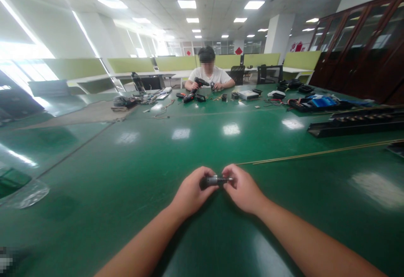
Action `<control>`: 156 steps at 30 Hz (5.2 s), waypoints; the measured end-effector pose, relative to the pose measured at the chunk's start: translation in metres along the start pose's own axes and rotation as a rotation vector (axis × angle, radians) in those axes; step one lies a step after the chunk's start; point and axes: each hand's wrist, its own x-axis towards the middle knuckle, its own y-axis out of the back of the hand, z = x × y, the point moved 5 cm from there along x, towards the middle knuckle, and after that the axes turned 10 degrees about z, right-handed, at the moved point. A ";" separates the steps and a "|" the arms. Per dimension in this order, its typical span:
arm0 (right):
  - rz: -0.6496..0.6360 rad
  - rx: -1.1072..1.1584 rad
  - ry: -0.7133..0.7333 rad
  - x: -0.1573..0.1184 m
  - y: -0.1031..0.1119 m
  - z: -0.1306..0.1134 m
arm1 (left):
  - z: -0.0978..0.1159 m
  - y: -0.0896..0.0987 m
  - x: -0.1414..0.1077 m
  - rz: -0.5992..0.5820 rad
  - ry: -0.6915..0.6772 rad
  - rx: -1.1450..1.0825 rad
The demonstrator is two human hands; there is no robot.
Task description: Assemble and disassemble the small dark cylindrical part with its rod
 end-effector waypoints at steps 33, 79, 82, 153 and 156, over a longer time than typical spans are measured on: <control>-0.030 0.115 -0.014 0.002 -0.002 -0.002 | 0.000 -0.001 -0.002 0.002 -0.091 0.050; -0.047 0.137 -0.074 0.002 0.001 -0.001 | -0.003 0.003 0.000 0.071 0.029 -0.014; -0.045 0.137 -0.071 0.003 0.002 -0.001 | -0.001 0.004 0.000 0.092 0.021 -0.012; 0.144 0.587 -0.358 0.013 0.002 0.018 | -0.017 0.015 0.005 0.263 0.207 -0.165; 0.129 0.613 -0.353 0.014 0.000 0.019 | -0.025 0.016 0.006 0.327 0.317 -0.305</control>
